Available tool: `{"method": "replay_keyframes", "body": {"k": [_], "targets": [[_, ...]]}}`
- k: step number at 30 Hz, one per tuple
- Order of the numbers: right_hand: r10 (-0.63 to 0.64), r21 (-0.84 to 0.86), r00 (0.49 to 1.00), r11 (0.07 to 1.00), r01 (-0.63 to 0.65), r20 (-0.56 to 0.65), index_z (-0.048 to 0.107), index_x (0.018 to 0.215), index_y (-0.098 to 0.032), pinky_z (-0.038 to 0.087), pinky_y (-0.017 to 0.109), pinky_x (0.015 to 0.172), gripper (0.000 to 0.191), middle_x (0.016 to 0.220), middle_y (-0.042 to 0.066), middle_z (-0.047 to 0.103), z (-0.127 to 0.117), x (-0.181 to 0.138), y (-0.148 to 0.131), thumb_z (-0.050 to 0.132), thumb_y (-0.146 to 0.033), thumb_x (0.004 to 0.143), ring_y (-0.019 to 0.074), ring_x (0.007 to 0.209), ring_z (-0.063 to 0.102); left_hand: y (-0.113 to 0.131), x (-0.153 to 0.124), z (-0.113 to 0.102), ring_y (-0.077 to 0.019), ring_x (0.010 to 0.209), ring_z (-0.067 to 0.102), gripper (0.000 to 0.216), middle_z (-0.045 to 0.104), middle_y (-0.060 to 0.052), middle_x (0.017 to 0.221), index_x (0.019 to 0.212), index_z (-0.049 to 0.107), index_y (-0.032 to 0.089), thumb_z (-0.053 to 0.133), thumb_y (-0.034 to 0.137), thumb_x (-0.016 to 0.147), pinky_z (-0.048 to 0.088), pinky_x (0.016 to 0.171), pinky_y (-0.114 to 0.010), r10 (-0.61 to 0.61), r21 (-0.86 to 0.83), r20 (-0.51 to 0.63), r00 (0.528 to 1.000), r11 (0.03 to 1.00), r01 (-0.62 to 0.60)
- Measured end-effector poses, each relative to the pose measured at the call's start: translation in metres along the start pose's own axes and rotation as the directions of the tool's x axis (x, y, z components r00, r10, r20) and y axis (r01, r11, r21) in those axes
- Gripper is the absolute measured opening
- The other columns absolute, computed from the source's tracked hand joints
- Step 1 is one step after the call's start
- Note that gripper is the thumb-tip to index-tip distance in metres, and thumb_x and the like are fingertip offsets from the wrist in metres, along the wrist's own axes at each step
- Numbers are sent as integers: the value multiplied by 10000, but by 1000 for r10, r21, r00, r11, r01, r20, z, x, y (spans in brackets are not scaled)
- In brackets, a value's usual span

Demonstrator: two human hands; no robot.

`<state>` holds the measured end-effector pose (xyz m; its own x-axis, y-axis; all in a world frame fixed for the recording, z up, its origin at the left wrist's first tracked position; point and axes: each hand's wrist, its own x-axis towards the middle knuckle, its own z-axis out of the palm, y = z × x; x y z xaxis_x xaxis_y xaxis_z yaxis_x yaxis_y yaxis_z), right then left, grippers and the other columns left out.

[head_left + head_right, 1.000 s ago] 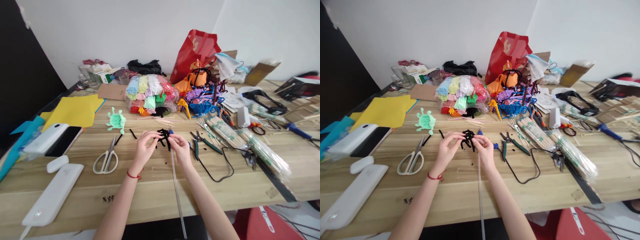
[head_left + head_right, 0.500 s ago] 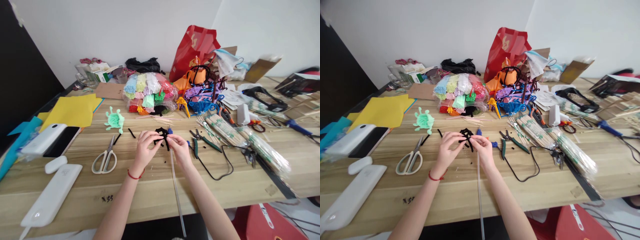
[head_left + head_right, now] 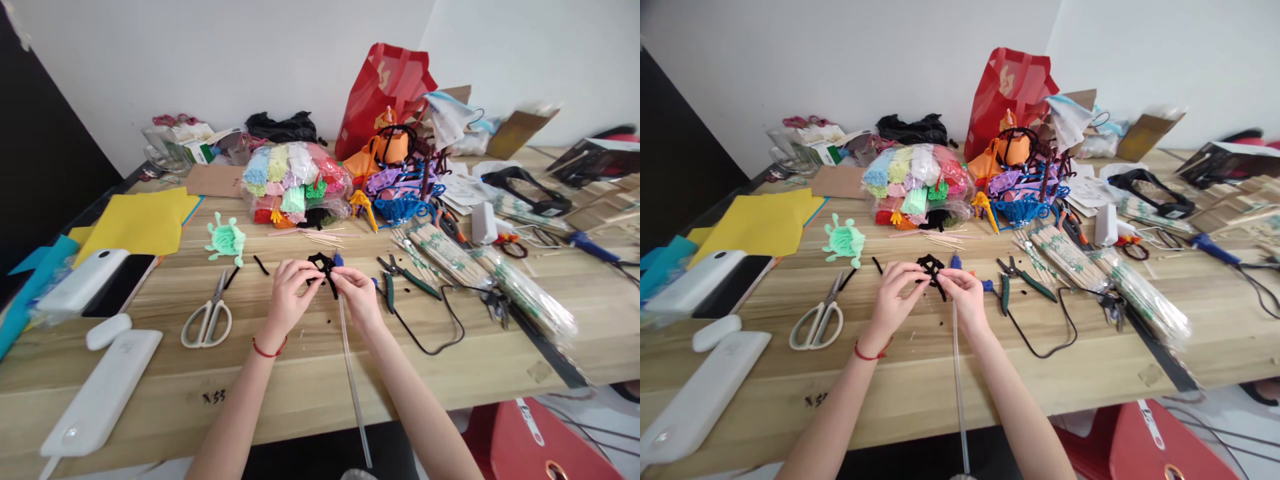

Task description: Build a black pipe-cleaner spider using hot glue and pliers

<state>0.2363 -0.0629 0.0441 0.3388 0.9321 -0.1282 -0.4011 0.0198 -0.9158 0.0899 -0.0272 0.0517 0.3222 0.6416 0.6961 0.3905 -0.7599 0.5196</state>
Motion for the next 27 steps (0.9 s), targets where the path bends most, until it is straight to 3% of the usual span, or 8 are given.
{"method": "replay_keyframes", "body": {"k": [9,12,16,20,23,27], "targets": [[-19,18,1000,1000,19,4,692,725,-203,382,236,527,243,681,-17,667,2,2,1,822,-296,542,95,565,524,1,-4,5,-184,928,563,79,633,-36,987,901,644,250,593,255,841,438,849,-375,-23,48,36,999,999,21],[38,74,999,997,-37,-17,682,721,-193,369,234,497,281,628,-31,628,-3,7,1,830,-328,525,77,503,468,1,-3,5,-185,976,561,101,612,-53,1014,925,613,224,579,283,850,452,864,-364,-148,-89,-61,987,986,142],[147,170,989,974,-146,7,676,706,-199,381,232,493,294,601,-32,615,-12,14,0,832,-368,523,88,502,483,-3,-2,0,-164,933,563,218,573,-46,924,760,604,192,475,291,905,459,856,-332,-297,-188,-148,943,945,268],[197,198,978,958,-206,62,688,728,-217,411,237,529,261,672,-24,665,-16,18,4,814,-377,564,112,571,553,-2,-2,-1,-173,956,544,98,547,-40,958,845,661,215,595,287,834,447,873,-339,-213,-126,-86,973,971,202],[190,200,979,959,-200,69,697,726,-213,422,237,532,272,658,-25,666,-16,20,10,819,-385,554,109,561,553,0,-2,2,-189,1009,517,173,539,-52,1055,960,656,238,648,270,790,431,900,-360,-123,-56,-14,992,991,122],[162,163,984,971,-173,74,700,718,-213,424,238,543,281,632,-31,657,-17,23,16,822,-400,547,103,553,547,1,-3,4,-204,1030,488,110,538,-60,1139,903,631,225,623,223,793,393,948,-402,-106,45,42,994,994,104]]}}
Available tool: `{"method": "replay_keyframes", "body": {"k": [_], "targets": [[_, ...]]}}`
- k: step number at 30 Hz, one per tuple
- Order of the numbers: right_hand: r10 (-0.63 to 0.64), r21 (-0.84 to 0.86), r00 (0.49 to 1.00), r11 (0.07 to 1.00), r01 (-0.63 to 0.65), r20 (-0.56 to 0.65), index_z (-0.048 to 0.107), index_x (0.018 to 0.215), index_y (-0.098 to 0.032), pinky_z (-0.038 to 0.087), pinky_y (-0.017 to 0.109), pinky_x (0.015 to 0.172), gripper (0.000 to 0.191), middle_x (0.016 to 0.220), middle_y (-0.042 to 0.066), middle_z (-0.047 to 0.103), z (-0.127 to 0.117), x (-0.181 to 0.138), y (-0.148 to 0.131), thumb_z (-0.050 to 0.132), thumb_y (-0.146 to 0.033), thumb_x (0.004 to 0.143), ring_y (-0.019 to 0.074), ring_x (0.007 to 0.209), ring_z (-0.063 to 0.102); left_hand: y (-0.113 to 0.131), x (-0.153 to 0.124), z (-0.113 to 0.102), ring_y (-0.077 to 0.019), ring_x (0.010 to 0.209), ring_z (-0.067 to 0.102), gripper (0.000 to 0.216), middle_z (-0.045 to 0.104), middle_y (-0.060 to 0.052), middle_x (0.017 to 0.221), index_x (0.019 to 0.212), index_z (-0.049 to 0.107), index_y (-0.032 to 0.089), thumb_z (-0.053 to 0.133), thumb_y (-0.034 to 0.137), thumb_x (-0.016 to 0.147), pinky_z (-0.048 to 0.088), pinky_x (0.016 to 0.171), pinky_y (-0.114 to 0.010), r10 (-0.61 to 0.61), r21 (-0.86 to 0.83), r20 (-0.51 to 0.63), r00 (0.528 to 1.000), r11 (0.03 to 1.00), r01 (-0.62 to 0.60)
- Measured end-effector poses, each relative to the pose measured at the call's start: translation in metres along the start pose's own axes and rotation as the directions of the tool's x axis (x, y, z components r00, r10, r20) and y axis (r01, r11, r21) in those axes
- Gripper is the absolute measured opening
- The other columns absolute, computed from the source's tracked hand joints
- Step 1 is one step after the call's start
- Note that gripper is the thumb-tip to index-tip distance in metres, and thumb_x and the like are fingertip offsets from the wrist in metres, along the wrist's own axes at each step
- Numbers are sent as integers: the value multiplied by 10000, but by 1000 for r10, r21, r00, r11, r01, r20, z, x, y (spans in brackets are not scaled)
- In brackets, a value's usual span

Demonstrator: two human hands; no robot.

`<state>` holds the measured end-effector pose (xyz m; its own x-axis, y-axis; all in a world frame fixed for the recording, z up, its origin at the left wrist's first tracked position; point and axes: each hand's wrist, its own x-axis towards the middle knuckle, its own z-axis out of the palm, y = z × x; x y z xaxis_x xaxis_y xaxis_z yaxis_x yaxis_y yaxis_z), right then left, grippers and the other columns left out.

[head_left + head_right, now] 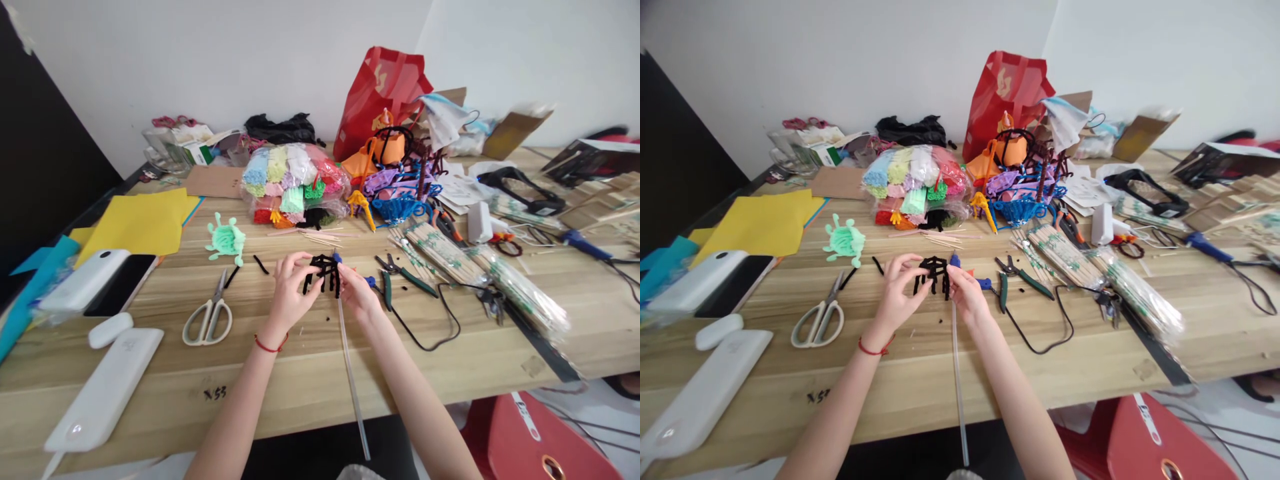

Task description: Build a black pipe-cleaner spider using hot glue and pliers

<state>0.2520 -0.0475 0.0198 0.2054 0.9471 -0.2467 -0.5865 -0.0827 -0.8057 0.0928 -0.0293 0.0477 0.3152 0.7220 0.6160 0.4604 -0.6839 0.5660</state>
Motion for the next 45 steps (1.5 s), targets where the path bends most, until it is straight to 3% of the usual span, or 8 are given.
{"method": "replay_keyframes", "body": {"k": [9,16,28,34,39,45], "targets": [[37,-1,999,999,-37,-4,696,704,-203,374,230,510,271,592,-41,622,-1,0,-1,825,-373,538,87,509,489,1,1,-2,-213,1083,498,75,549,-64,1108,860,564,207,558,156,805,396,963,-411,-6,-51,66,998,999,9],[31,-2,1000,1000,-31,-4,690,709,-188,345,222,486,297,565,-52,583,4,-6,-7,834,-367,520,70,485,444,-2,0,3,-203,1009,522,178,555,-62,1153,948,598,220,585,143,787,423,934,-413,4,-33,29,1000,999,-3],[-34,-89,998,996,30,-46,693,712,-176,320,215,446,344,535,-46,566,9,-10,-9,835,-409,503,66,465,428,-1,-2,3,-238,1071,498,165,593,-52,1134,901,635,241,585,131,788,397,950,-465,6,104,-62,998,995,0],[-55,-78,997,996,51,-61,682,700,-170,328,219,469,324,538,-54,553,11,-12,-12,836,-381,507,60,471,429,1,-1,3,-228,1172,458,86,547,-57,1228,895,615,226,565,203,828,350,1015,-453,-95,-82,53,994,992,99],[-101,-91,992,991,94,-70,675,706,-170,346,217,483,329,563,-49,567,12,-13,-13,839,-374,507,60,487,446,1,-1,6,-216,1140,476,85,574,-51,1168,831,603,220,559,290,853,339,1011,-436,-160,-110,29,987,981,162],[-134,-112,988,986,126,-70,672,720,-170,340,220,489,297,578,-50,585,10,-13,-14,822,-356,544,54,475,433,0,1,4,-223,1166,449,90,562,-42,1208,838,621,229,583,310,842,306,1026,-444,-114,-53,79,990,992,118]]}}
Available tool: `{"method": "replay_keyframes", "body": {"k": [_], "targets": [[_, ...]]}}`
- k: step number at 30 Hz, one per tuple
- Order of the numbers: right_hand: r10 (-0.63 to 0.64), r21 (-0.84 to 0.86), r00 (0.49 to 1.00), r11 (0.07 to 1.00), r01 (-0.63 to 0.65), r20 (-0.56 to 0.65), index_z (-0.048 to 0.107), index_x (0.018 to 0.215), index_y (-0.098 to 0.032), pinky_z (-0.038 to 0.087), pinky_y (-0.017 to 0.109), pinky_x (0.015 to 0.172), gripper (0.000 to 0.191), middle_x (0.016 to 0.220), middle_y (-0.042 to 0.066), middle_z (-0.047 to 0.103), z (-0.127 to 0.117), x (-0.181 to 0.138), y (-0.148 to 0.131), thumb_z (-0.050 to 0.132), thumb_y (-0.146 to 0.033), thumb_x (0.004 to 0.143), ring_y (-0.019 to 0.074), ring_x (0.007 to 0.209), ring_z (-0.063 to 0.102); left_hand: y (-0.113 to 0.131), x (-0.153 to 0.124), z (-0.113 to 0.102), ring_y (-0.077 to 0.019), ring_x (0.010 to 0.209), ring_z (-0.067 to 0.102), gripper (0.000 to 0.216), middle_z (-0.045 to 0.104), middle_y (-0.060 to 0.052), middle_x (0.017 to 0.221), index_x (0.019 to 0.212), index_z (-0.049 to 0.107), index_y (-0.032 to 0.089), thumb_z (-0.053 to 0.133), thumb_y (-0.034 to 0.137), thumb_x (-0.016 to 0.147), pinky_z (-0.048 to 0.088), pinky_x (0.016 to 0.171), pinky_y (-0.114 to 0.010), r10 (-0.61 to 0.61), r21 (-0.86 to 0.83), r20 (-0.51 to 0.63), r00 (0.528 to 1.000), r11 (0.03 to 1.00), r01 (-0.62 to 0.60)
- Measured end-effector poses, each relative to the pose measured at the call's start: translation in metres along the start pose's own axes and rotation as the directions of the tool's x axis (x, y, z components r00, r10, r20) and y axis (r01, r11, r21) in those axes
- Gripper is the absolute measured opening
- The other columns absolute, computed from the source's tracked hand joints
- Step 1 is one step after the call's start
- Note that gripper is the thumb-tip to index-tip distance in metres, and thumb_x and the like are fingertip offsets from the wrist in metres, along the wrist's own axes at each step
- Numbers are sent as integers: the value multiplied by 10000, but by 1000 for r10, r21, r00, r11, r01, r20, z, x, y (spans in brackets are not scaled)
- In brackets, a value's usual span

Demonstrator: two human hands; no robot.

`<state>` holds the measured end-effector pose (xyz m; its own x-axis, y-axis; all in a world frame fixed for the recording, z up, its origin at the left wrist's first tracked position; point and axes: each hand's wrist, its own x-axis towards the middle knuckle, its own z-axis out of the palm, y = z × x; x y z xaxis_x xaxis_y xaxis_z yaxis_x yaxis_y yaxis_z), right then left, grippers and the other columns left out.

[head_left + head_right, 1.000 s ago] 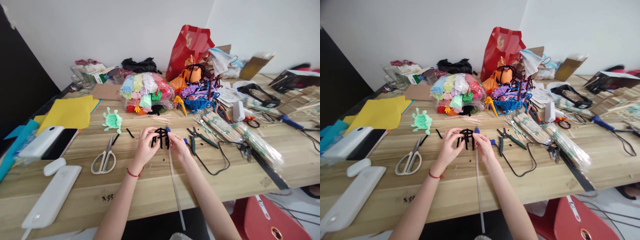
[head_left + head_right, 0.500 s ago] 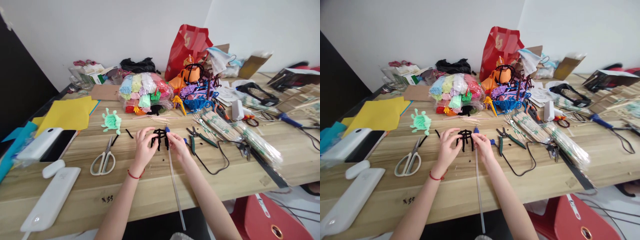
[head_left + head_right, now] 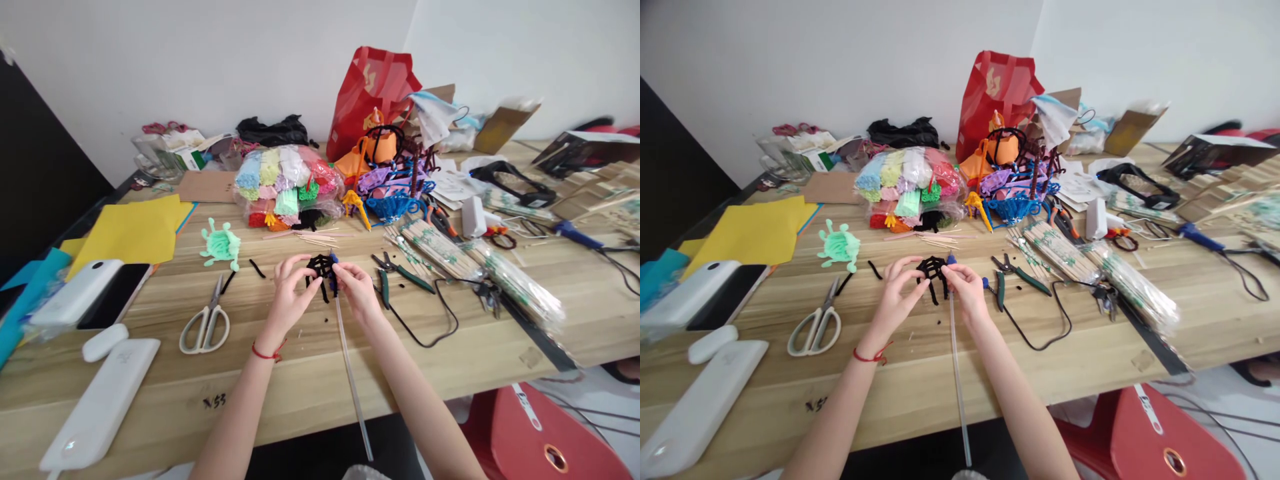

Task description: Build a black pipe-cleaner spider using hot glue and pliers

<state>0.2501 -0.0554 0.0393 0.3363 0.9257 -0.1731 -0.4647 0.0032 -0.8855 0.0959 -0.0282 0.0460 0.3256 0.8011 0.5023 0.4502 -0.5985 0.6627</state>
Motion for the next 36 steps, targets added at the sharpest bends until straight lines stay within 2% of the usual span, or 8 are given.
{"method": "replay_keyframes", "body": {"k": [3,6,9,11,15,23,32,36], "targets": [[-56,-43,998,998,55,-9,666,730,-175,369,216,512,268,614,-40,615,0,-1,0,802,-353,585,62,506,472,-1,1,-1,-223,1165,445,89,569,-39,1203,836,626,230,576,302,849,306,1025,-441,19,17,14,1000,1000,-20],[-158,-70,987,985,159,21,654,813,-199,454,236,641,280,714,-17,669,4,-2,1,788,-348,617,105,643,585,-2,1,-1,-220,1150,451,94,579,-37,1189,828,624,227,567,295,856,320,1014,-431,36,22,6,999,999,-36],[-220,-45,967,973,227,131,620,957,-239,491,289,782,426,828,-4,688,7,-4,1,814,-308,585,149,801,635,-1,0,1,-223,1133,447,96,589,-40,1170,825,618,225,557,290,862,331,1002,-426,48,59,-16,999,997,-47],[-236,-41,949,968,249,210,599,1013,-257,495,317,823,498,890,5,685,8,-5,1,825,-285,570,164,848,637,0,-1,2,-230,1129,439,93,588,-45,1169,834,612,226,551,289,865,331,998,-432,55,94,-24,998,994,-53],[-273,-66,921,951,301,279,605,1012,-258,494,336,839,465,904,10,671,5,-2,2,813,-264,596,159,803,633,-1,-2,2,-232,1122,431,85,573,-56,1190,870,585,221,530,286,877,334,985,-430,71,141,-10,997,988,-69],[-288,-112,903,935,337,318,596,1060,-263,481,332,860,521,1049,32,638,3,1,8,813,-227,587,165,890,603,-4,-3,-2,-241,1103,429,75,594,-46,1161,854,596,226,559,291,858,339,968,-437,120,215,-42,992,971,-109],[-194,-68,928,972,226,317,610,1030,-256,480,351,855,466,893,6,688,1,0,3,795,-239,603,158,809,629,-3,-2,-3,-240,1076,453,78,624,-45,1123,889,626,230,567,268,855,358,954,-440,150,256,-85,985,959,-124],[-222,-70,926,964,255,306,596,1045,-258,494,347,836,494,853,-1,687,2,0,4,799,-223,596,158,791,635,-2,-2,-3,-234,1047,474,68,633,-45,1088,879,636,231,581,255,847,375,940,-429,165,255,-120,979,958,-131]]}}
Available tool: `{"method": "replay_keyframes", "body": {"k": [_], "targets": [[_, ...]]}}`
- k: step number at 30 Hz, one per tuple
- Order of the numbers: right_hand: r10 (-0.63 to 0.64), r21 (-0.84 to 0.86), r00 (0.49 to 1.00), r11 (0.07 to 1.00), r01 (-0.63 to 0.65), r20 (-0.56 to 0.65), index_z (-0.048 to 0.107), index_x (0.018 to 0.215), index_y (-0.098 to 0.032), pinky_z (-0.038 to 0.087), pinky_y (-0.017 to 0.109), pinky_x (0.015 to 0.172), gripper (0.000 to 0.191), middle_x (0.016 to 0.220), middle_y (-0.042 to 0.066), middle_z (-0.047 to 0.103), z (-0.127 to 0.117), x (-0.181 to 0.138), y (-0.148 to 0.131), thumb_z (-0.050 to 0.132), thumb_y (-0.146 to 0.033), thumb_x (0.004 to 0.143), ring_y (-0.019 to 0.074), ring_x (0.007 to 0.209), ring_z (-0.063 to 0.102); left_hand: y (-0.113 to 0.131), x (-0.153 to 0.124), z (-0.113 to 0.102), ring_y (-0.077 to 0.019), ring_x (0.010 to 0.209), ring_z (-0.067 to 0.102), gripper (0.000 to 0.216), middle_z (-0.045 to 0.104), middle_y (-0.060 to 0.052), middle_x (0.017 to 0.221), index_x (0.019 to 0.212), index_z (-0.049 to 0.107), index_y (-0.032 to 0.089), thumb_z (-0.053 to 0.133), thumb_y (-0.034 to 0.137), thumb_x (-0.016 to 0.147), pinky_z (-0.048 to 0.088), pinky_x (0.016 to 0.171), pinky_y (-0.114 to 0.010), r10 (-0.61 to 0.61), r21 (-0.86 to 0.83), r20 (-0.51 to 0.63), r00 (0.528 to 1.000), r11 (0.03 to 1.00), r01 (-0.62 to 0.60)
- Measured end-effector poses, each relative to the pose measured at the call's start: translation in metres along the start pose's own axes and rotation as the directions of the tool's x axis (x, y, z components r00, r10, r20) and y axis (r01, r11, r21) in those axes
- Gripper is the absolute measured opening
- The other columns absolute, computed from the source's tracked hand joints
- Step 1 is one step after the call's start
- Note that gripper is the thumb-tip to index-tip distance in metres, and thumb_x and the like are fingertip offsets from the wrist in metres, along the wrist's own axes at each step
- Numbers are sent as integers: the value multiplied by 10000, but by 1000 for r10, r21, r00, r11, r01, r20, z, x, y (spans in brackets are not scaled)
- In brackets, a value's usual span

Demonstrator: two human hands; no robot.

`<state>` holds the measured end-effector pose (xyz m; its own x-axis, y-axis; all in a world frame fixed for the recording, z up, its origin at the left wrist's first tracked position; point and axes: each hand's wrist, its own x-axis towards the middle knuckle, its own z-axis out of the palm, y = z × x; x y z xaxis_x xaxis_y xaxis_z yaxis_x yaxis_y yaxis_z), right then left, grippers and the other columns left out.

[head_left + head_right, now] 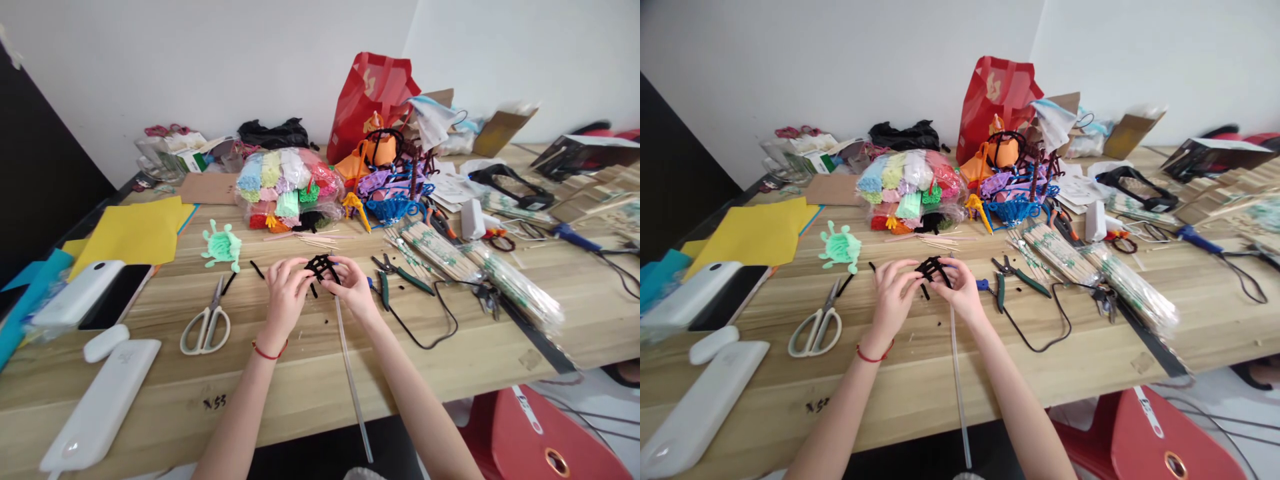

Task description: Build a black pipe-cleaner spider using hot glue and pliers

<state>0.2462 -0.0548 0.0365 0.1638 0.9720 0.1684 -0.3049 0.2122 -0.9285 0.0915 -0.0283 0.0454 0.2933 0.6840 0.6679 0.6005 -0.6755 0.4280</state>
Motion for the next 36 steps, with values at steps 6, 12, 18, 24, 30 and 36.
{"method": "replay_keyframes", "body": {"k": [6,12,18,24,30,36], "targets": [[-36,2,999,999,36,-1,594,1037,-260,510,328,817,473,871,0,686,4,-1,0,792,-209,610,159,799,648,-3,-1,-1,-221,1033,492,62,638,-38,1062,871,645,240,594,247,838,388,937,-414,7,-30,-25,1000,1000,-8],[77,63,992,995,-71,-101,616,960,-244,517,292,758,412,792,-17,696,6,-2,-2,801,-237,592,146,748,647,-2,1,-1,-219,1060,519,108,652,-35,1067,907,626,246,602,320,833,375,969,-420,-60,-203,34,998,977,66],[379,302,923,890,-342,-71,647,924,-236,519,253,734,401,804,-33,713,-2,-1,-5,815,-217,560,117,697,654,-2,3,-5,-179,1108,558,296,672,-74,1054,1147,485,205,294,343,968,355,1027,-393,-246,-573,237,940,746,339],[470,363,883,819,-444,22,664,890,-242,539,275,764,302,861,-18,725,-6,-1,-7,785,-212,615,137,772,671,-6,-1,-4,-194,1104,558,258,598,-88,1148,1153,505,215,451,299,915,410,991,-380,-181,-629,333,925,689,361],[463,360,887,826,-434,8,660,926,-251,555,268,762,305,884,-20,726,-8,-1,-4,770,-210,644,135,784,683,-5,-3,-6,-220,1125,518,302,550,-98,1172,1159,515,211,520,230,857,404,999,-419,-84,-581,289,954,776,245],[459,406,888,808,-427,23,659,991,-244,557,231,748,329,907,-20,718,-14,-2,7,755,-234,676,115,770,676,0,-2,-5,-208,1083,529,332,540,-93,1128,1128,515,198,590,204,804,435,962,-401,-31,-545,261,965,820,173]]}}
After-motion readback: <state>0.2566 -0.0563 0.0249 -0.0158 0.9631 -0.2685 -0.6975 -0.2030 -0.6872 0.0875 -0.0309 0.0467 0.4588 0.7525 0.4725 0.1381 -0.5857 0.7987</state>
